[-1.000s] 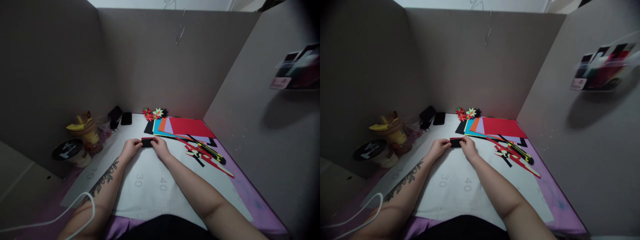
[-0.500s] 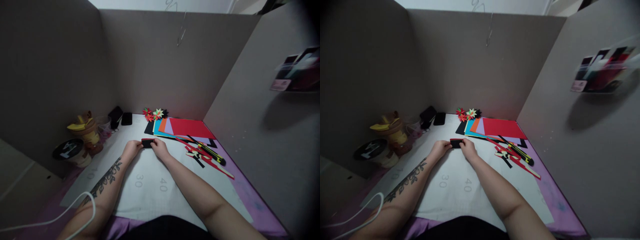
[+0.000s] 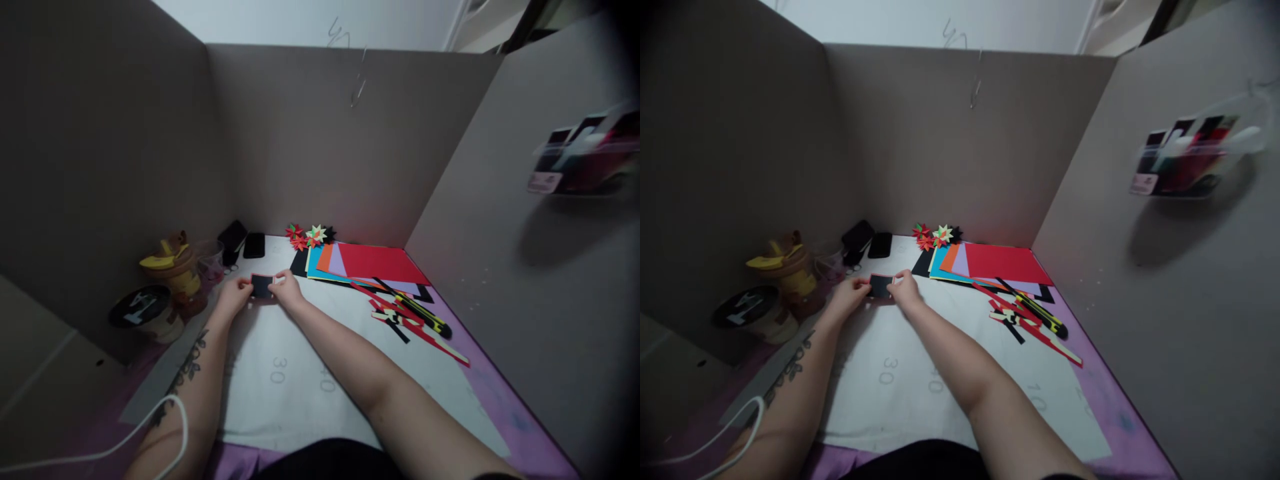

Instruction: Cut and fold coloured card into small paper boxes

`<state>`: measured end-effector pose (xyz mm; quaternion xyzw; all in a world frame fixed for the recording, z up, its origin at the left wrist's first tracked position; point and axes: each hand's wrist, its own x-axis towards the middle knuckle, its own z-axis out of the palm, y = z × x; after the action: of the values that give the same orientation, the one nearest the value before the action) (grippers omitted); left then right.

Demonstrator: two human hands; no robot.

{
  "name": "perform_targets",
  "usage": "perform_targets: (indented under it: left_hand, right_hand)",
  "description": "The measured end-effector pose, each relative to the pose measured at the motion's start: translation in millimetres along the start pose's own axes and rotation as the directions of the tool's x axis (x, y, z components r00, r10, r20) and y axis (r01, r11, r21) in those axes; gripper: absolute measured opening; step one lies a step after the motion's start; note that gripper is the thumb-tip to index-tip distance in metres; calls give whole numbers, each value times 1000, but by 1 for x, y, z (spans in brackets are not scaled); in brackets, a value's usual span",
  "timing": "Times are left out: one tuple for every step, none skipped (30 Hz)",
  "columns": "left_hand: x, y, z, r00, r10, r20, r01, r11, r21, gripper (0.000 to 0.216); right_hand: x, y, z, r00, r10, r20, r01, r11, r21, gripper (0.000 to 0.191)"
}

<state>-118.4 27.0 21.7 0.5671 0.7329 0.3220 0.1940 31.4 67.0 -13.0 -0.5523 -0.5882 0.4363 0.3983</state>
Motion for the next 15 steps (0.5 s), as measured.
perform_targets:
  left_hand:
    - [2, -4, -5, 999, -11, -40, 15, 995, 103, 30]
    - [4, -8, -8, 998, -11, -64, 24, 979, 204, 33]
    - [4, -10, -10, 998, 0, -70, 20, 956, 291, 35]
    - [5, -12, -10, 998, 25, -52, -5, 934, 357, 35]
    - [4, -12, -9, 998, 60, -12, -50, 915, 401, 34]
    - [4, -12, -7, 994, 98, 49, -110, 898, 425, 33]
    - [3, -10, -4, 984, 135, 119, -174, 884, 435, 33]
    - [2, -9, -1, 968, 166, 187, -233, 870, 435, 34]
    - [1, -7, 2, 952, 185, 242, -277, 858, 432, 35]
    - [0, -6, 5, 941, 192, 278, -300, 852, 428, 36]
    - [0, -5, 7, 937, 189, 294, -306, 852, 425, 36]
    - [0, -4, 8, 936, 184, 299, -303, 854, 423, 35]
    - [0, -3, 9, 938, 181, 295, -298, 856, 422, 35]
    - [0, -2, 9, 940, 184, 287, -297, 856, 424, 34]
    - [0, -1, 9, 943, 193, 270, -297, 853, 429, 34]
  right_hand:
    - [3, -3, 7, 1000, -17, 2, 17, 994, -106, 33]
    - [4, -6, 12, 999, -46, 14, 48, 974, -220, 34]
    - [5, -8, 16, 996, -77, 34, 83, 941, -328, 33]
    - [5, -10, 17, 993, -101, 62, 118, 901, -418, 33]
    - [5, -11, 17, 990, -113, 89, 142, 861, -488, 33]
    - [4, -13, 16, 988, -114, 108, 155, 828, -538, 32]
    - [3, -14, 15, 987, -110, 116, 157, 805, -572, 32]
    - [1, -14, 13, 988, -109, 114, 155, 792, -590, 32]
    - [0, -14, 11, 988, -113, 110, 156, 789, -594, 32]
    - [-1, -14, 8, 986, -129, 110, 169, 796, -582, 32]
    - [-3, -13, 4, 981, -154, 118, 194, 809, -555, 32]
    - [-4, -11, -2, 973, -188, 133, 230, 825, -516, 32]
    - [-5, -8, -10, 961, -231, 150, 275, 836, -475, 30]
    - [-6, -5, -21, 948, -276, 161, 319, 839, -441, 28]
    - [-6, -1, -35, 934, -319, 161, 357, 830, -429, 25]
